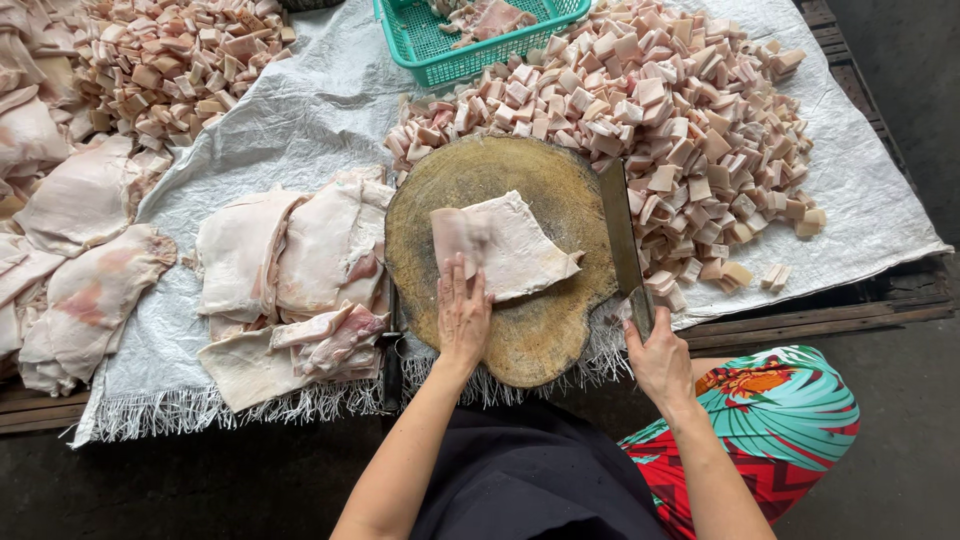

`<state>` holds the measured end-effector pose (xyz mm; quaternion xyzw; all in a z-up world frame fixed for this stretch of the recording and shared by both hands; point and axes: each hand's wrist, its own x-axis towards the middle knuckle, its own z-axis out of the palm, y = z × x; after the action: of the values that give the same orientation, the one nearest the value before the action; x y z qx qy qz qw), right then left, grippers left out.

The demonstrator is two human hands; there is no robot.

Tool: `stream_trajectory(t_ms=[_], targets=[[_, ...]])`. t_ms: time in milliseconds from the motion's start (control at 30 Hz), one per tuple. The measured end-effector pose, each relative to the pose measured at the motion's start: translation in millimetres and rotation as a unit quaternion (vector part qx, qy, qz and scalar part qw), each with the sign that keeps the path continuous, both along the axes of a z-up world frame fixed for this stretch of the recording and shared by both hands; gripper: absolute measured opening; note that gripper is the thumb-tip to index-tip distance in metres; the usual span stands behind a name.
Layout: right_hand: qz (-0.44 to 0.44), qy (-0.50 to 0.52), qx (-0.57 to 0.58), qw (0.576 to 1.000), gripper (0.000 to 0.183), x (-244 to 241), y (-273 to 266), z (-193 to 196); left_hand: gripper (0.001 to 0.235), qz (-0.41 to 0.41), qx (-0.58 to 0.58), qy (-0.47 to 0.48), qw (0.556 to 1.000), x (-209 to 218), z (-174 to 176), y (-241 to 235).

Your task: The person chops large pieces of processed animal skin into smaller cubes using a cleaver on a wooden cutting board.

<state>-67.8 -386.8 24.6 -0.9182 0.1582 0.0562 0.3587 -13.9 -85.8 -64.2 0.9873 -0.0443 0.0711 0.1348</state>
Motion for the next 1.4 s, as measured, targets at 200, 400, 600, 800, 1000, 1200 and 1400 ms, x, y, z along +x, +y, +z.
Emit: stream_trajectory(t_ms=[200, 400, 600, 800, 1000, 1200, 1400], targets=[[0.004, -0.006, 0.003, 1.0, 0.039, -1, 1, 0, 0.042, 0.01, -0.028, -0.057, 0.998, -2, 5, 14], [0.001, 0.004, 0.001, 1.0, 0.041, -1, 0, 0, 0.041, 0.013, 0.001, -0.065, 0.998, -4, 4, 7], [-0.001, 0.001, 0.006, 1.0, 0.04, 0, -3, 0, 0.047, 0.05, -0.039, -0.045, 0.997, 5, 40, 4], [-0.008, 0.0, 0.009, 1.0, 0.042, 2, -5, -4, 0.056, 0.256, -0.535, 0.105, 0.798, 36, 66, 53], [-0.019, 0.011, 0.025, 0.999, 0.041, 1, -5, -7, 0.063, 0.149, -0.364, -0.262, 0.882, 22, 79, 25], [-0.013, 0.007, 0.021, 1.0, 0.041, 1, -2, -1, 0.064, -0.199, -0.098, 0.142, 0.965, 55, 98, -99], [-0.016, 0.0, 0.03, 0.999, 0.042, 1, -5, -4, 0.027, -0.138, -0.007, 0.238, 0.961, 96, 65, -98]])
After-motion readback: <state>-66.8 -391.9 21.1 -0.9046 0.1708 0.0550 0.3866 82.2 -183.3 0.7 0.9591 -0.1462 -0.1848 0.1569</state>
